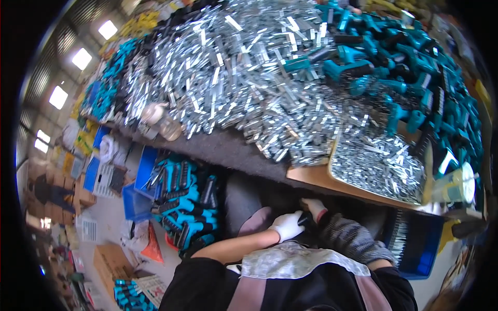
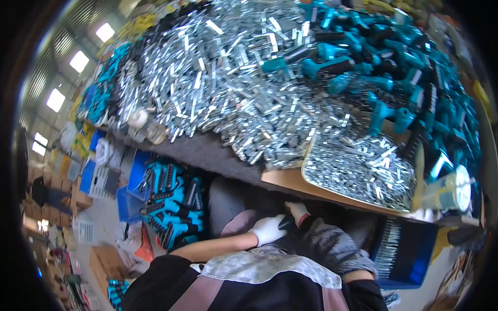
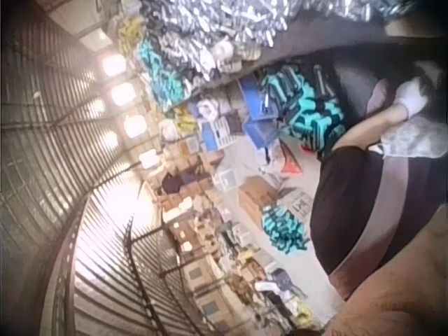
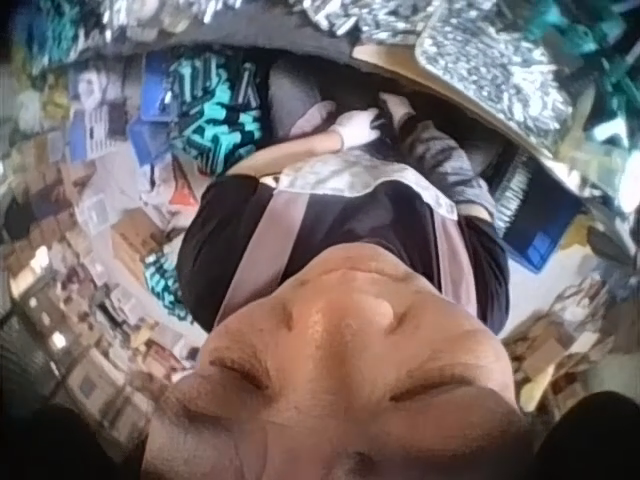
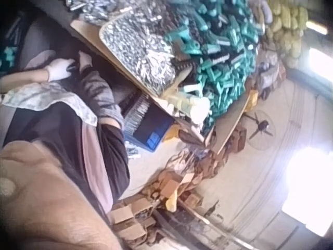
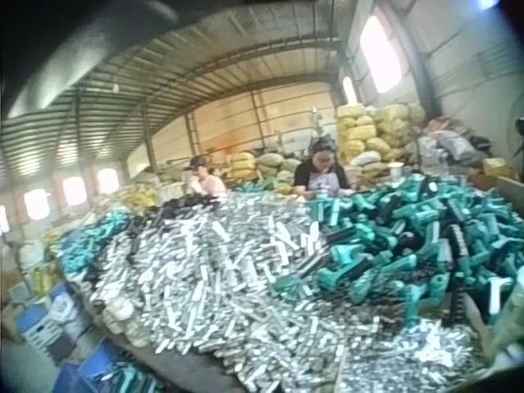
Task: Assembling hardware components by inserting metallic tubes and springs into teal plastic handles.
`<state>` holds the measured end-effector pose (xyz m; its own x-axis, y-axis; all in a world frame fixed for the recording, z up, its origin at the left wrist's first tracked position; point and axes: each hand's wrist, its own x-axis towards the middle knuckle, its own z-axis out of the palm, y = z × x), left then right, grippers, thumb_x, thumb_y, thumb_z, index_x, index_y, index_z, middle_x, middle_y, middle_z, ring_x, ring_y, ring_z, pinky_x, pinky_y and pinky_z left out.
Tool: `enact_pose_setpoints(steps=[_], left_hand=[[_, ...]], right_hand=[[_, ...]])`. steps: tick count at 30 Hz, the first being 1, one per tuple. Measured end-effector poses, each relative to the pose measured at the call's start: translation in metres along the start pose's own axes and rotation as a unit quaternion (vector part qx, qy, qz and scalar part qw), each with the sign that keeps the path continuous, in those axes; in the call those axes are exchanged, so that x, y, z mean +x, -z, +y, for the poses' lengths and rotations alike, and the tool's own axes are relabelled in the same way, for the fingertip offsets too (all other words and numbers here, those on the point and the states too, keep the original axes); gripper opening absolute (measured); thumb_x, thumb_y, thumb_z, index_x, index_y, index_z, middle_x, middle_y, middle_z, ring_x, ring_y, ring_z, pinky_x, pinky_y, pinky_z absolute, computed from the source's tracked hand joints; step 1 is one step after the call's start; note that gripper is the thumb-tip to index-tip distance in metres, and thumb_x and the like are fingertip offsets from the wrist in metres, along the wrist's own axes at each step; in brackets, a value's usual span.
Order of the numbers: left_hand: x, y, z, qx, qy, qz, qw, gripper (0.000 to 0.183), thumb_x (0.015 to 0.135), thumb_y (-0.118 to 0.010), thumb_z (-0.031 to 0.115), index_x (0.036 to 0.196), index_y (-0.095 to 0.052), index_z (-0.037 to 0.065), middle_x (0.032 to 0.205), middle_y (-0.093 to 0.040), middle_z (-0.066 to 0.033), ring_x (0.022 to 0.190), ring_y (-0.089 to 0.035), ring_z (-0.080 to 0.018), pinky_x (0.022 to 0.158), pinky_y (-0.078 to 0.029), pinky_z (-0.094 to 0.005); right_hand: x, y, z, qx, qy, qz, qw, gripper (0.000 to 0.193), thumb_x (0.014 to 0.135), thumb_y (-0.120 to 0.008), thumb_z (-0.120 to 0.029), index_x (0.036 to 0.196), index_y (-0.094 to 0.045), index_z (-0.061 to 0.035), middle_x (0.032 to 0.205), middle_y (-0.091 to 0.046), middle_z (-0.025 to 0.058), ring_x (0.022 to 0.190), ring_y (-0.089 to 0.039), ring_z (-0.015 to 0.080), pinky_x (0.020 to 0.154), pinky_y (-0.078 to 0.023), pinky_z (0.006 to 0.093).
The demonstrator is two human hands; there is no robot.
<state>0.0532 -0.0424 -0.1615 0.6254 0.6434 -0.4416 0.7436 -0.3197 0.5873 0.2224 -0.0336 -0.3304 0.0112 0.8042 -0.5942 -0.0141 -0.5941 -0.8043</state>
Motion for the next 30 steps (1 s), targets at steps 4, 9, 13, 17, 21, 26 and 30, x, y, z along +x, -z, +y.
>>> enact_pose_setpoints(steps=[4, 9, 13, 17, 21, 26, 30], left_hand=[[0.018, -0.031, -0.016, -0.006, 0.011, 0.015, 1.0, 0.032, 0.082, -0.061, 0.021, 0.109, -0.065, 0.003, 0.092, -0.07, -0.0253, 0.084, -0.068, -0.0443, 0.077, -0.054, -0.0528], [0.026, -0.029, -0.005, -0.016, 0.022, 0.036, 0.999, 0.032, 0.083, -0.059, 0.017, 0.109, -0.061, -0.001, 0.093, -0.07, -0.0256, 0.087, -0.068, -0.0435, 0.077, -0.053, -0.0524], [0.014, -0.008, 0.004, -0.022, -0.012, 0.042, 0.999, 0.034, 0.079, -0.06, 0.013, 0.111, -0.06, 0.0, 0.086, -0.07, -0.0245, 0.079, -0.069, -0.0427, 0.069, -0.054, -0.0508], [0.031, -0.064, -0.02, -0.02, 0.008, 0.123, 0.992, 0.027, 0.082, -0.055, 0.012, 0.104, -0.063, -0.002, 0.087, -0.07, -0.0243, 0.083, -0.07, -0.0414, 0.072, -0.054, -0.0519], [0.012, 0.008, 0.007, -0.008, -0.01, 0.02, 1.0, 0.038, 0.078, -0.062, 0.021, 0.112, -0.065, 0.002, 0.094, -0.071, -0.0245, 0.089, -0.069, -0.0415, 0.081, -0.055, -0.0496], [-0.133, 0.173, -0.007, -0.034, -0.085, 0.103, 0.99, 0.058, 0.079, -0.074, 0.038, 0.125, -0.062, 0.005, 0.112, -0.069, -0.0184, 0.096, -0.068, -0.0373, 0.084, -0.054, -0.0434], [-0.285, 0.257, 0.005, -0.062, 0.008, 0.327, 0.943, 0.049, 0.078, -0.076, 0.009, 0.125, -0.064, 0.004, 0.107, -0.073, -0.0117, 0.096, -0.07, -0.0137, 0.085, -0.055, -0.0293]], right_hand=[[-0.086, -0.033, -0.076, -0.141, 0.217, 0.175, 0.95, 0.024, 0.089, -0.065, -0.012, 0.107, -0.074, 0.0001, 0.103, -0.075, 0.016, 0.098, -0.072, 0.0243, 0.09, -0.054, 0.0337], [-0.073, -0.027, -0.069, -0.02, 0.131, 0.181, 0.975, 0.021, 0.089, -0.063, -0.006, 0.106, -0.074, 0.001, 0.096, -0.075, 0.0144, 0.088, -0.071, 0.0224, 0.082, -0.055, 0.0324], [-0.072, -0.025, -0.072, 0.066, 0.126, 0.157, 0.977, 0.023, 0.092, -0.06, -0.006, 0.109, -0.072, 0.0022, 0.092, -0.074, 0.0097, 0.08, -0.068, 0.0168, 0.074, -0.054, 0.0299], [-0.051, -0.029, -0.045, -0.083, 0.181, 0.223, 0.954, 0.025, 0.093, -0.059, -0.013, 0.109, -0.072, 0.0012, 0.097, -0.074, 0.0131, 0.086, -0.069, 0.0211, 0.081, -0.054, 0.0332], [-0.052, -0.007, -0.049, 0.152, 0.109, 0.121, 0.975, 0.028, 0.096, -0.061, -0.022, 0.111, -0.072, -0.0005, 0.103, -0.074, 0.0112, 0.091, -0.069, 0.0217, 0.083, -0.052, 0.0324], [-0.098, 0.06, -0.028, 0.287, 0.026, 0.032, 0.957, 0.048, 0.103, -0.049, -0.038, 0.138, -0.055, -0.0056, 0.129, -0.062, 0.0147, 0.117, -0.059, 0.0293, 0.103, -0.046, 0.0446], [-0.089, 0.119, 0.031, 0.407, -0.014, -0.083, 0.909, 0.044, 0.102, -0.05, -0.03, 0.138, -0.054, -0.0059, 0.126, -0.061, 0.0134, 0.114, -0.058, 0.0316, 0.104, -0.045, 0.0476]])
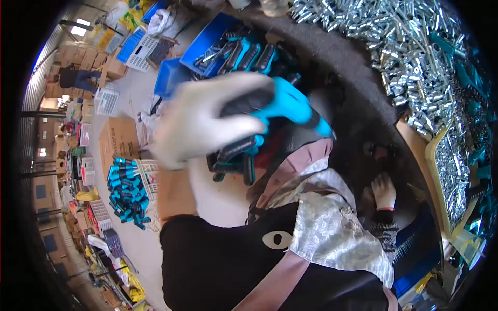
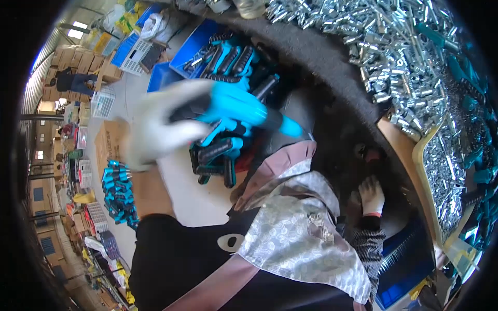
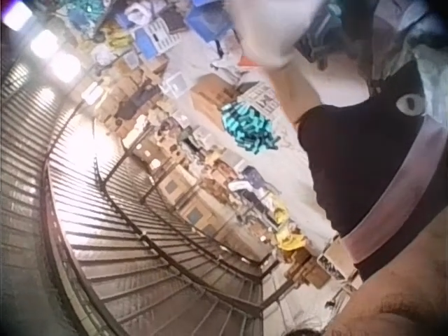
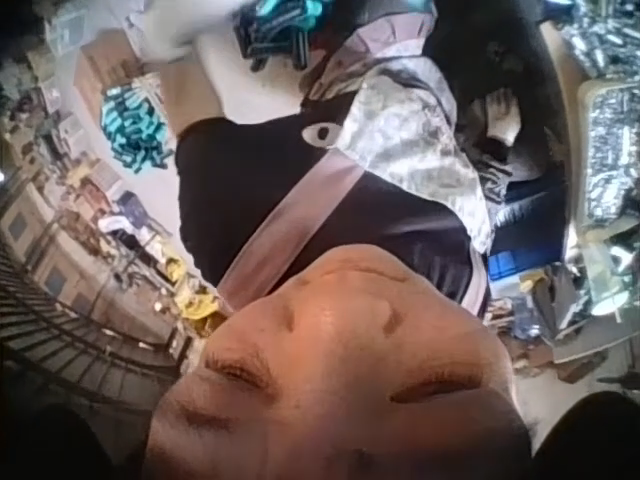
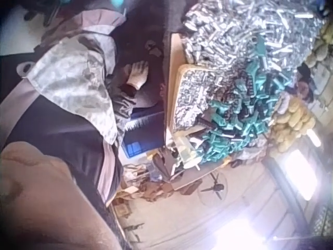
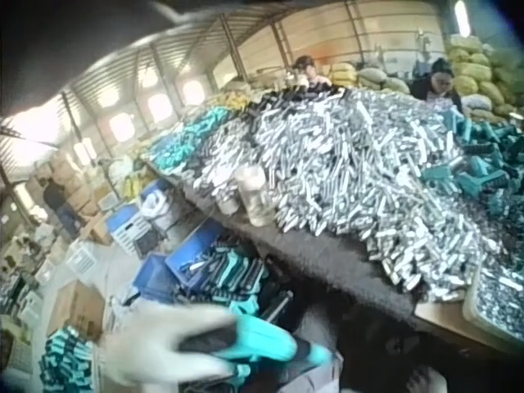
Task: Assembling hardware components by inserting metallic tubes and springs into teal plastic handles.
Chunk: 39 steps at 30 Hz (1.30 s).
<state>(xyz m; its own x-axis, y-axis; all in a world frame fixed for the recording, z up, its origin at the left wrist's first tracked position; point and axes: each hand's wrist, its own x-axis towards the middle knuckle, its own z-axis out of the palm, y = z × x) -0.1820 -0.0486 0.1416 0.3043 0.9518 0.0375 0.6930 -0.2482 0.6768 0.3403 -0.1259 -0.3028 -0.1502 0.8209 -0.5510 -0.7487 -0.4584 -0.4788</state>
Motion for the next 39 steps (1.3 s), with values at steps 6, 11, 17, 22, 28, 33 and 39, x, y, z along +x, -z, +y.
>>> enact_pose_setpoints(steps=[6, 11, 17, 22, 28, 33, 39], left_hand=[[-0.057, 0.052, 0.034, 0.132, 0.087, 0.125, 0.98, 0.053, 0.073, -0.077, 0.007, 0.124, -0.065, 0.002, 0.099, -0.073, -0.0135, 0.087, -0.068, -0.0155, 0.081, -0.053, -0.0298], [-0.038, 0.021, -0.023, 0.249, 0.118, 0.142, 0.951, 0.046, 0.08, -0.074, 0.027, 0.123, -0.067, 0.01, 0.098, -0.07, -0.0207, 0.088, -0.07, -0.0359, 0.078, -0.054, -0.0397], [-0.02, -0.082, -0.191, 0.36, 0.14, 0.005, 0.922, 0.054, 0.088, -0.067, 0.041, 0.134, -0.056, 0.017, 0.107, -0.067, -0.0153, 0.102, -0.064, -0.0372, 0.089, -0.051, -0.047], [-0.002, -0.082, -0.185, 0.388, 0.141, -0.008, 0.911, 0.055, 0.084, -0.072, 0.037, 0.132, -0.058, 0.014, 0.111, -0.063, -0.0134, 0.105, -0.061, -0.0345, 0.092, -0.05, -0.0449], [0.019, -0.086, -0.178, 0.396, 0.137, -0.051, 0.906, 0.049, 0.083, -0.073, 0.039, 0.12, -0.06, 0.009, 0.112, -0.062, -0.0139, 0.105, -0.062, -0.0325, 0.088, -0.052, -0.0435], [0.033, -0.087, -0.16, 0.446, 0.075, 0.005, 0.892, 0.047, 0.081, -0.076, 0.035, 0.119, -0.061, 0.011, 0.112, -0.061, -0.0113, 0.104, -0.06, -0.0316, 0.087, -0.05, -0.0431], [0.053, -0.106, -0.183, 0.526, 0.091, 0.025, 0.845, 0.078, 0.085, -0.068, 0.055, 0.147, -0.044, 0.015, 0.152, -0.042, -0.0148, 0.136, -0.041, -0.0366, 0.108, -0.037, -0.0536]], right_hand=[[0.002, -0.07, 0.011, -0.15, -0.055, 0.058, 0.986, 0.039, 0.1, -0.056, -0.029, 0.131, -0.059, -0.0046, 0.114, -0.066, 0.0127, 0.102, -0.063, 0.0257, 0.092, -0.051, 0.0405], [-0.007, -0.067, 0.011, -0.177, -0.003, 0.076, 0.981, 0.037, 0.101, -0.056, -0.029, 0.127, -0.061, -0.0041, 0.108, -0.069, 0.0098, 0.092, -0.066, 0.0228, 0.084, -0.054, 0.0375], [-0.015, -0.082, 0.01, -0.183, 0.021, 0.091, 0.979, 0.036, 0.101, -0.056, -0.028, 0.125, -0.063, -0.0028, 0.105, -0.07, 0.0102, 0.089, -0.067, 0.0217, 0.081, -0.054, 0.0353], [-0.017, -0.078, 0.011, -0.191, 0.023, 0.085, 0.978, 0.035, 0.101, -0.057, -0.029, 0.124, -0.064, -0.004, 0.104, -0.071, 0.0105, 0.089, -0.068, 0.0207, 0.081, -0.054, 0.0338], [-0.008, -0.081, 0.013, -0.229, 0.011, 0.096, 0.969, 0.033, 0.101, -0.056, -0.027, 0.122, -0.065, -0.0034, 0.103, -0.072, 0.0111, 0.09, -0.068, 0.0204, 0.081, -0.055, 0.0332], [-0.009, -0.078, 0.014, -0.225, 0.026, 0.092, 0.97, 0.033, 0.102, -0.055, -0.025, 0.122, -0.065, -0.0009, 0.104, -0.072, 0.0117, 0.09, -0.069, 0.0213, 0.08, -0.056, 0.0326], [-0.019, -0.094, 0.012, -0.257, 0.029, 0.106, 0.96, 0.033, 0.102, -0.055, -0.027, 0.123, -0.065, -0.0027, 0.105, -0.072, 0.0104, 0.091, -0.07, 0.0202, 0.076, -0.055, 0.0324]])
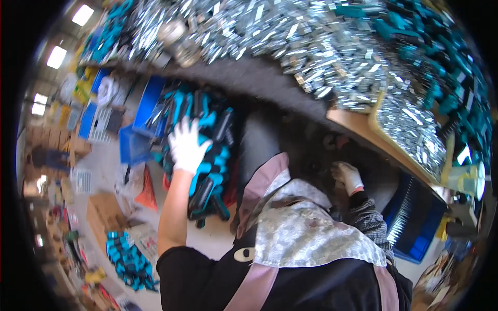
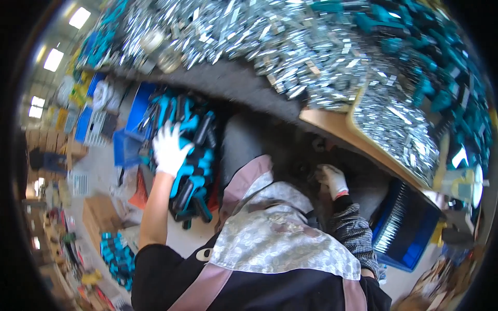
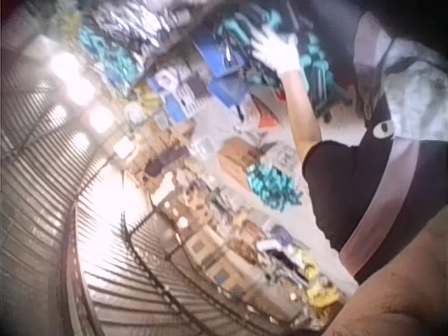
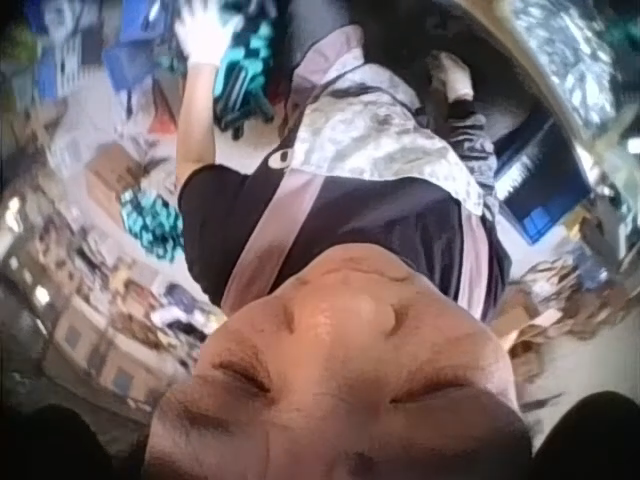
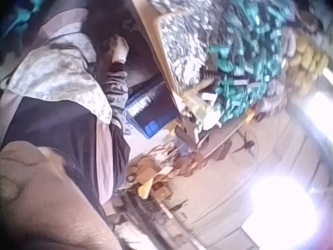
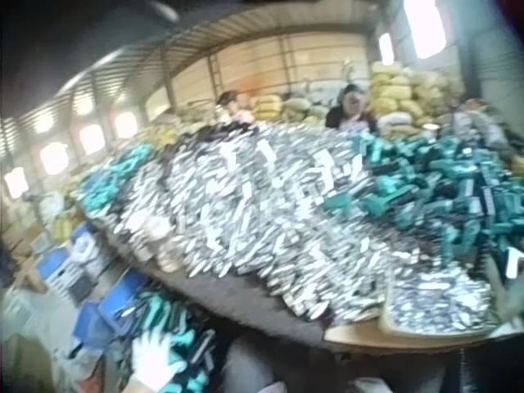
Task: Assembling hardware components by inserting metallic tubes and springs into teal plastic handles.
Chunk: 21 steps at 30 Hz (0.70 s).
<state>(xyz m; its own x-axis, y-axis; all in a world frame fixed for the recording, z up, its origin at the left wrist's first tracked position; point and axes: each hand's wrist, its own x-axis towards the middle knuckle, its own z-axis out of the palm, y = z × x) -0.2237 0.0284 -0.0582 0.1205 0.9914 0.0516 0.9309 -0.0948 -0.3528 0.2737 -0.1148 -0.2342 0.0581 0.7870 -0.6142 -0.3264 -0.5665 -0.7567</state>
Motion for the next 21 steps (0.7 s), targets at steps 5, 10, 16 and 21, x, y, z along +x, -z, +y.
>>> enact_pose_setpoints(steps=[5, 10, 16, 21], left_hand=[[0.006, -0.006, -0.016, -0.077, 0.012, -0.02, 0.997, 0.076, 0.082, -0.074, 0.047, 0.143, -0.049, 0.011, 0.155, -0.035, -0.0172, 0.139, -0.035, -0.0403, 0.112, -0.031, -0.057], [0.036, 0.087, 0.05, -0.221, -0.077, 0.097, 0.967, 0.036, 0.084, -0.073, 0.032, 0.11, -0.068, 0.008, 0.113, -0.065, -0.012, 0.108, -0.061, -0.0333, 0.092, -0.05, -0.0444], [0.113, 0.187, 0.142, -0.366, -0.327, 0.182, 0.852, 0.022, 0.085, -0.072, 0.018, 0.102, -0.07, 0.005, 0.104, -0.07, -0.014, 0.101, -0.066, -0.0326, 0.09, -0.052, -0.0403], [0.204, 0.241, 0.202, -0.354, -0.315, 0.185, 0.861, 0.035, 0.091, -0.063, 0.037, 0.109, -0.072, 0.008, 0.11, -0.067, -0.0124, 0.105, -0.064, -0.032, 0.092, -0.05, -0.0433]], right_hand=[[-0.014, -0.019, -0.018, -0.008, 0.017, 0.021, 1.0, 0.028, 0.101, -0.055, -0.018, 0.12, -0.067, -0.0005, 0.109, -0.072, 0.0093, 0.093, -0.069, 0.0198, 0.081, -0.054, 0.0324], [-0.055, -0.056, -0.081, -0.146, 0.163, -0.062, 0.974, 0.028, 0.1, -0.053, -0.015, 0.118, -0.067, 0.001, 0.101, -0.072, 0.0102, 0.09, -0.067, 0.0172, 0.083, -0.053, 0.0306], [-0.107, -0.126, -0.193, -0.227, 0.288, -0.15, 0.918, 0.027, 0.1, -0.054, -0.016, 0.117, -0.067, -0.0001, 0.098, -0.073, 0.0111, 0.09, -0.07, 0.0174, 0.084, -0.055, 0.0316], [-0.097, -0.146, -0.221, -0.364, 0.505, -0.049, 0.781, 0.019, 0.088, -0.065, -0.011, 0.105, -0.072, -0.005, 0.092, -0.071, 0.0134, 0.083, -0.07, 0.0273, 0.076, -0.055, 0.0353]])
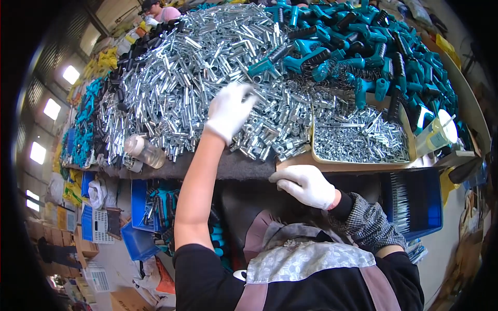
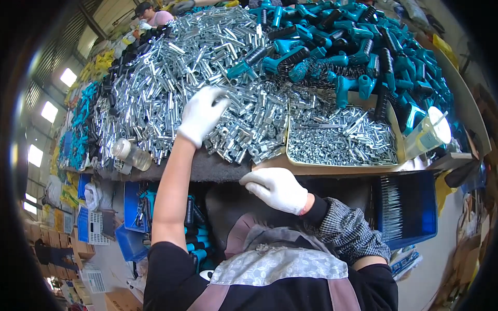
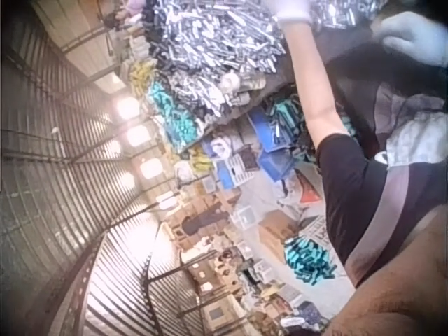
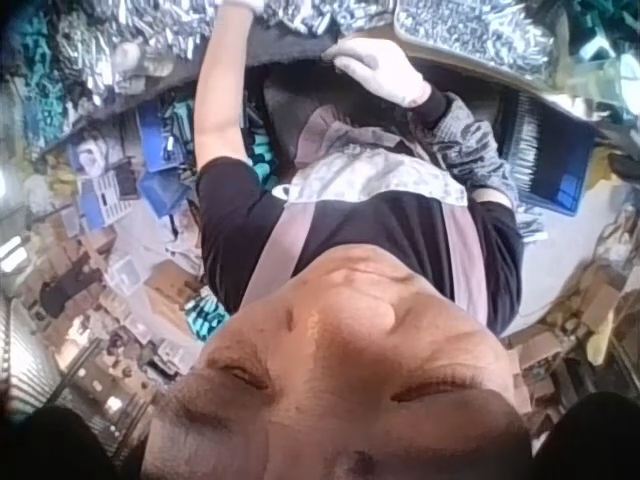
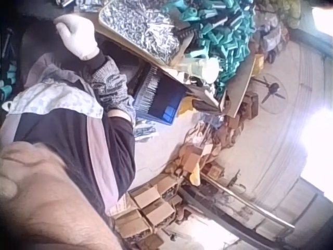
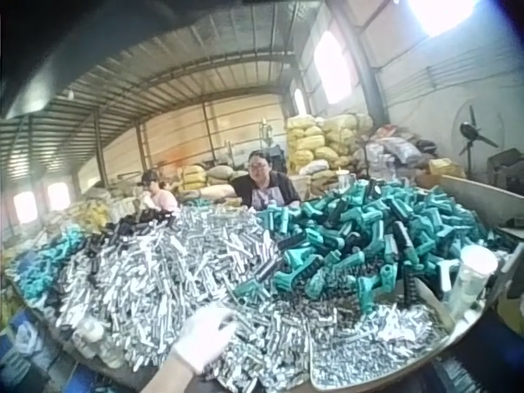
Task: Assembling hardware components by inserting metallic tubes and springs into teal plastic handles.
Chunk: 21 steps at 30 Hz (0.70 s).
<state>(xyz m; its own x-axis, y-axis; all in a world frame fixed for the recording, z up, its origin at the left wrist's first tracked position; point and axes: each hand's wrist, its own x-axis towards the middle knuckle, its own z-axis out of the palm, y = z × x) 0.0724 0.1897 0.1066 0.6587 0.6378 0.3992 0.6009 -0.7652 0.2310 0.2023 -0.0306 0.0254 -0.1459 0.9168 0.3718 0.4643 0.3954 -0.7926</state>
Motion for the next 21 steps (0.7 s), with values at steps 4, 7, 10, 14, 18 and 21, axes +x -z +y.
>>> enact_pose_setpoints(steps=[4, 7, 10, 14, 18, 21], left_hand=[[0.051, -0.002, 0.014, 0.091, 0.136, -0.151, 0.975, 0.059, 0.088, -0.059, 0.059, 0.111, -0.071, 0.006, 0.116, -0.07, -0.0181, 0.108, -0.067, -0.0342, 0.093, -0.052, -0.0444], [0.07, -0.013, 0.013, 0.124, 0.128, -0.195, 0.965, 0.074, 0.08, -0.061, 0.068, 0.112, -0.072, 0.003, 0.115, -0.071, -0.0215, 0.106, -0.069, -0.0347, 0.093, -0.053, -0.0439], [0.082, -0.015, 0.004, 0.096, 0.108, -0.207, 0.968, 0.075, 0.076, -0.065, 0.067, 0.107, -0.073, 0.0, 0.11, -0.071, -0.0234, 0.103, -0.069, -0.0367, 0.092, -0.052, -0.0443], [0.076, -0.031, -0.029, -0.071, 0.136, -0.102, 0.983, 0.073, 0.071, -0.075, 0.045, 0.127, -0.064, -0.002, 0.116, -0.069, -0.0233, 0.106, -0.068, -0.035, 0.094, -0.05, -0.0405], [0.052, -0.034, -0.051, -0.445, 0.163, 0.063, 0.878, 0.069, 0.085, -0.075, 0.014, 0.144, -0.045, -0.005, 0.114, -0.068, -0.015, 0.098, -0.064, -0.0198, 0.088, -0.051, -0.0316], [0.043, -0.019, -0.071, -0.611, 0.095, 0.193, 0.762, 0.067, 0.099, -0.055, 0.006, 0.156, -0.022, 0.003, 0.099, -0.064, -0.0107, 0.087, -0.063, -0.0167, 0.073, -0.054, -0.0325]], right_hand=[[-0.005, -0.009, 0.005, -0.115, 0.007, 0.051, 0.992, 0.014, 0.086, -0.07, -0.015, 0.098, -0.072, -0.0078, 0.088, -0.072, 0.0115, 0.081, -0.07, 0.0312, 0.072, -0.055, 0.0382], [-0.005, -0.016, 0.016, -0.201, 0.007, 0.079, 0.976, 0.012, 0.087, -0.069, -0.02, 0.094, -0.071, -0.011, 0.083, -0.07, 0.0089, 0.076, -0.069, 0.0296, 0.067, -0.054, 0.0383], [0.003, -0.019, 0.018, -0.209, 0.001, 0.093, 0.974, 0.011, 0.088, -0.068, -0.022, 0.092, -0.07, -0.0118, 0.083, -0.07, 0.0078, 0.074, -0.069, 0.0292, 0.065, -0.054, 0.0387], [0.008, -0.016, 0.023, -0.179, 0.004, 0.083, 0.98, 0.013, 0.089, -0.067, -0.023, 0.094, -0.07, -0.0118, 0.083, -0.07, 0.008, 0.074, -0.069, 0.0289, 0.065, -0.054, 0.0385], [0.007, -0.019, 0.024, -0.168, 0.02, 0.091, 0.981, 0.013, 0.089, -0.067, -0.023, 0.092, -0.07, -0.0114, 0.082, -0.07, 0.0087, 0.074, -0.069, 0.0295, 0.065, -0.054, 0.0389], [0.002, -0.015, 0.029, -0.147, 0.007, 0.09, 0.985, 0.015, 0.089, -0.067, -0.023, 0.097, -0.071, -0.011, 0.087, -0.072, 0.0097, 0.077, -0.07, 0.0293, 0.067, -0.055, 0.0381]])
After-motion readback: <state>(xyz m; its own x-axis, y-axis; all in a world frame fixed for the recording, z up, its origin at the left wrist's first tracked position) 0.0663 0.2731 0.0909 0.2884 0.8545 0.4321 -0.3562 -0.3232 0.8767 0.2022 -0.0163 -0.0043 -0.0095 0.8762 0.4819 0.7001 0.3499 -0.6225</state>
